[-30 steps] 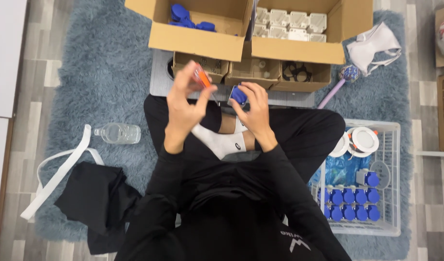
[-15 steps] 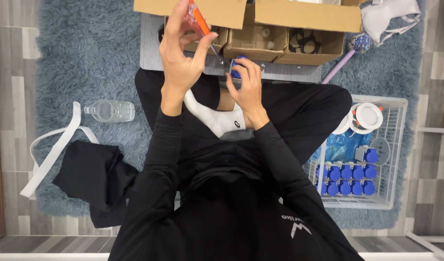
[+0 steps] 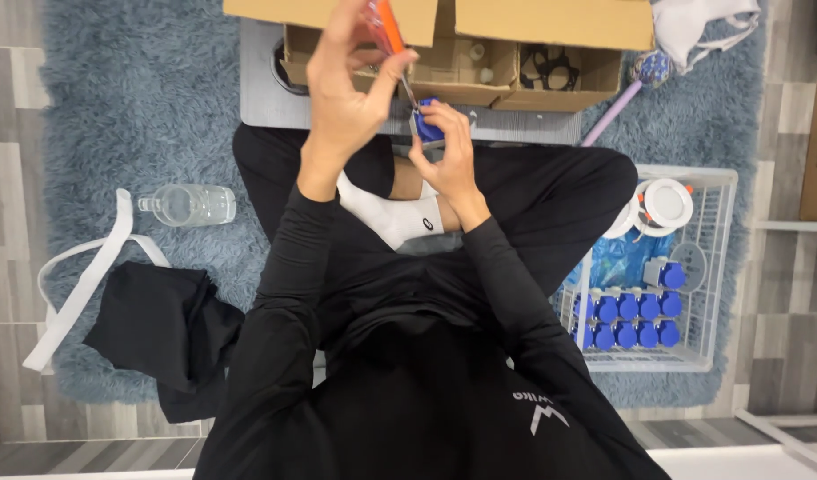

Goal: Assembling or adjusting electrical components using a manual screwdriver

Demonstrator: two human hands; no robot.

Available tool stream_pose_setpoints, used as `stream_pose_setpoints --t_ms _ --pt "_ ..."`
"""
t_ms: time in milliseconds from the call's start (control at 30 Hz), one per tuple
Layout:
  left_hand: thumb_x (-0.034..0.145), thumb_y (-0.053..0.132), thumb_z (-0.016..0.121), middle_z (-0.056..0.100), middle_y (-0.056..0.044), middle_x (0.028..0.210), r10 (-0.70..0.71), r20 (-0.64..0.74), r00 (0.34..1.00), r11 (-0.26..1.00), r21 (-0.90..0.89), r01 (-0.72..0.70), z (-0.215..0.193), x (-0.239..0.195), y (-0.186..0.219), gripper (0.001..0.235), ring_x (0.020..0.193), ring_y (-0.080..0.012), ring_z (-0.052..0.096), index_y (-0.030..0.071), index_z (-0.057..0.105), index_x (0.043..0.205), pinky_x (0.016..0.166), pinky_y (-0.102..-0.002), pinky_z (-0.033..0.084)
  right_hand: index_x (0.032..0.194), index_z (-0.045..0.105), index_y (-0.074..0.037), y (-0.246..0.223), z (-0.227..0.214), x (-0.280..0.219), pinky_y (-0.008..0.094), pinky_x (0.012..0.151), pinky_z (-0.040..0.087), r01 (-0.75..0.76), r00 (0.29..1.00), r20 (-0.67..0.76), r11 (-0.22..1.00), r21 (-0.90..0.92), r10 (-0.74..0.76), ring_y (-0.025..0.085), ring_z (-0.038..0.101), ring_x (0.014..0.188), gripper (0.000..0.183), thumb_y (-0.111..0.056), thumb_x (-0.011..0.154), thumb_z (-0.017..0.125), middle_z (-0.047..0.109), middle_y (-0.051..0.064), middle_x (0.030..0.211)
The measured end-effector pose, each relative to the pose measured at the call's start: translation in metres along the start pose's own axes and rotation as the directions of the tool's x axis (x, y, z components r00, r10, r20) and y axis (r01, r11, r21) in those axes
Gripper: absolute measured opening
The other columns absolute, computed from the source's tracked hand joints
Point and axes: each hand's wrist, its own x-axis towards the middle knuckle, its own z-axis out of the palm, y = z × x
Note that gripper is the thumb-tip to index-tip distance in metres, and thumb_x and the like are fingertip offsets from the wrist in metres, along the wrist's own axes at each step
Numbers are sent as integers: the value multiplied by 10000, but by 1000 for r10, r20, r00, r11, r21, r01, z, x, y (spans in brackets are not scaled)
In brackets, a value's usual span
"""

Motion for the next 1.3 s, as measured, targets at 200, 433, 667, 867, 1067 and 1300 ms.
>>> stream_pose_setpoints --t_ms 200,433,667,867,1067,1300 --pt "1050 23 940 644 -77 1570 -21 109 994 996 84 12 7 10 12 837 1248 -222 787 231 413 1667 1034 -310 744 1196 595 -6 1 2 -1 484 1181 523 7 1000 -25 1000 5 -7 362 654 1308 445 72 812 809 710 134 1303" --pt "943 86 965 584 -51 1325 -9 7 1000 1000 -20 9 15 39 40 524 1101 -189 648 129 664 1371 972 -313 628 1185 599 -13 1 3 -1 475 1185 517 16 999 -33 1000 8 -16 353 649 1327 423 50 822 806 724 124 1308" --pt "1161 33 592 687 -96 1361 -138 171 976 935 -301 186 15 41 41 341 1103 -184 704 73 599 1499 942 -288 626 1186 602 -18 3 5 -2 464 1186 518 22 998 -60 1000 -2 -22 340 656 1319 416 27 828 809 721 116 1301" --pt "1099 186 779 683 -111 1270 62 4 998 981 -185 -60 27 38 15 393 1076 -197 706 102 702 1474 968 -386 624 1162 700 -23 20 12 -4 513 1115 553 121 980 -169 991 63 -109 401 730 1187 362 -9 842 867 773 136 1223" --pt "1167 172 624 705 -126 1199 60 5 998 977 -203 -57 27 42 28 331 1037 -231 740 92 693 1481 932 -403 629 1163 700 -20 23 14 -5 517 1106 556 133 975 -185 989 60 -120 408 731 1184 355 -9 847 863 775 138 1221" --pt "1100 298 757 716 -99 1272 102 21 995 994 -39 -101 26 37 22 413 1093 -244 730 159 712 1487 978 -435 592 1167 700 -19 22 13 -3 531 1096 555 135 976 -180 988 78 -120 413 734 1181 359 -7 846 861 780 143 1220"
